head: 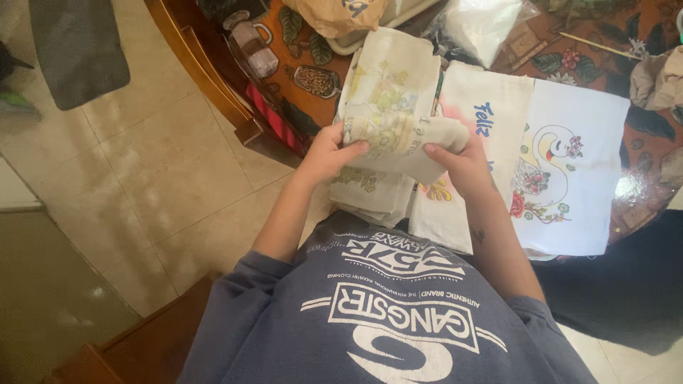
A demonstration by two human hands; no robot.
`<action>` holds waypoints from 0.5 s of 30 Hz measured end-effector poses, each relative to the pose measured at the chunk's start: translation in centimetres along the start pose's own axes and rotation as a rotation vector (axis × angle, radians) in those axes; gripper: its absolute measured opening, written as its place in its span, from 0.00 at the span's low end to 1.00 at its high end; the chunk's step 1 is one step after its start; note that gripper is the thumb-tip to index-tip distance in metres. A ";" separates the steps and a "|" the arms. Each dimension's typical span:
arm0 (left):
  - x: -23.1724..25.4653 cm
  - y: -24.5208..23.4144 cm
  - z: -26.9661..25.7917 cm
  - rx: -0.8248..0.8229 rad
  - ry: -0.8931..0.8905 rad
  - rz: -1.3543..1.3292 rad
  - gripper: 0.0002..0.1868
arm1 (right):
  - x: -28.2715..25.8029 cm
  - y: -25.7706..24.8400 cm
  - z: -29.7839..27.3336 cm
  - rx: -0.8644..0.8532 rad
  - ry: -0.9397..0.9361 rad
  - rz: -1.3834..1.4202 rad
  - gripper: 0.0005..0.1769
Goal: The person folds several printed cloths on a table and places them into a wooden drawer. The person handles each cloth individually, folding it neatly and stacking it inside the drawer.
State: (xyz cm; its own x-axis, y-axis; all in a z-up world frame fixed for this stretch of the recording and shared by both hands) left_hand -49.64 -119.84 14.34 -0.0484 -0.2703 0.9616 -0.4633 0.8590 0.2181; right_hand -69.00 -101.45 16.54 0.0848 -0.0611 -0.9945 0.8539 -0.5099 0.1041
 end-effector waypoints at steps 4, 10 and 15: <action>1.1 0.2 -0.9 0.077 0.065 0.085 0.18 | -0.2 0.0 -0.5 0.056 -0.012 0.040 0.19; 2.8 0.2 -1.4 0.348 0.278 0.528 0.16 | -0.1 0.2 -0.5 0.164 -0.097 -0.253 0.22; 2.9 0.8 -2.2 0.437 0.595 0.536 0.14 | 0.3 -0.1 -1.8 0.254 -0.315 -0.632 0.21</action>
State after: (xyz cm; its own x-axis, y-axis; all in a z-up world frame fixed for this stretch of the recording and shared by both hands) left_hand -48.18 -118.95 17.71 0.0545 0.4905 0.8697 -0.8102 0.5308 -0.2486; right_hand -68.09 -99.88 16.20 -0.5657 0.0858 -0.8202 0.5434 -0.7094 -0.4490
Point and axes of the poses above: each hand's wrist, its own z-axis towards the middle knuckle, its own y-axis out of the palm, x = y × z, the point moved 4 cm from there along z, towards the middle knuckle, and after that the axes turned 7 degrees about -y, right-handed, at the moved point
